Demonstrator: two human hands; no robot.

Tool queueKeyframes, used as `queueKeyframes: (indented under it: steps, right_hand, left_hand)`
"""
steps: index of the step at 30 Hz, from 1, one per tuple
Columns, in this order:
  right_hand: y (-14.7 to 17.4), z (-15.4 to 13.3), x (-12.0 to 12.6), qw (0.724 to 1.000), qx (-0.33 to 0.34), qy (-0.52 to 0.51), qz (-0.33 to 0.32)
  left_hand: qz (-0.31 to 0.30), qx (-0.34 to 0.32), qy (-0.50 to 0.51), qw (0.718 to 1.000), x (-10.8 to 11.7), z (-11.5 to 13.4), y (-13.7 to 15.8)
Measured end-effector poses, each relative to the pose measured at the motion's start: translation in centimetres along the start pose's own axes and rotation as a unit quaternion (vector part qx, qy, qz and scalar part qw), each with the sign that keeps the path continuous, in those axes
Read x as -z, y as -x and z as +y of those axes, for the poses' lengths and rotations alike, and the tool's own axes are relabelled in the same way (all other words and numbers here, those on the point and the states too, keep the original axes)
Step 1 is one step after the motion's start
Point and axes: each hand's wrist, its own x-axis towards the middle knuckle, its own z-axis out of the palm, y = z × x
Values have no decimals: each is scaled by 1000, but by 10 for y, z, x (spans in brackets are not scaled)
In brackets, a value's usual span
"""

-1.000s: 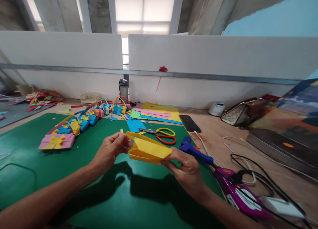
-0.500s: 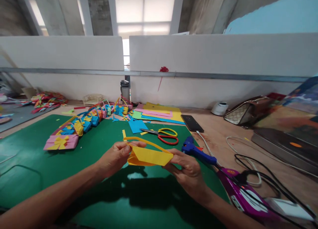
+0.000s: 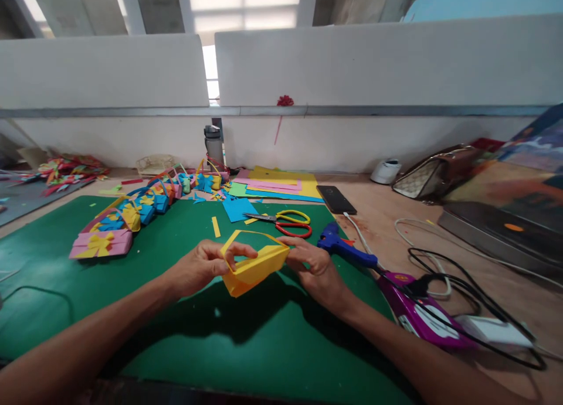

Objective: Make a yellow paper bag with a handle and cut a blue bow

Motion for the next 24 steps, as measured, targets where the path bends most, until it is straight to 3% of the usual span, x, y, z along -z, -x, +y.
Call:
queueKeyframes:
  steps: [4,9,11,13,16,24]
  right_hand:
    - [-6,10,-1,992,-103,-45,64]
    - [-2,-6,-1,984,-124,-33,122]
    - [3,-24,-5,990,-110,-23,86]
    - [9,-41,-12,995,-93,-26,4]
    - [15,-55,-24,988,-126,-55,-64]
    - [14,-49,-42,964,-230,-121,-52]
  left_hand:
    - [7,-17,-115,993,9,3,-2]
    - [19,-22,-260,965,0,0,-3]
    - [28,-19,-289,957,-8,-4,-1]
    - [36,-21,-308,950,-16,-7,1]
    - [54,-24,-338,939,-25,-10,3]
    - [97,-14,-380,920,-37,-16,6]
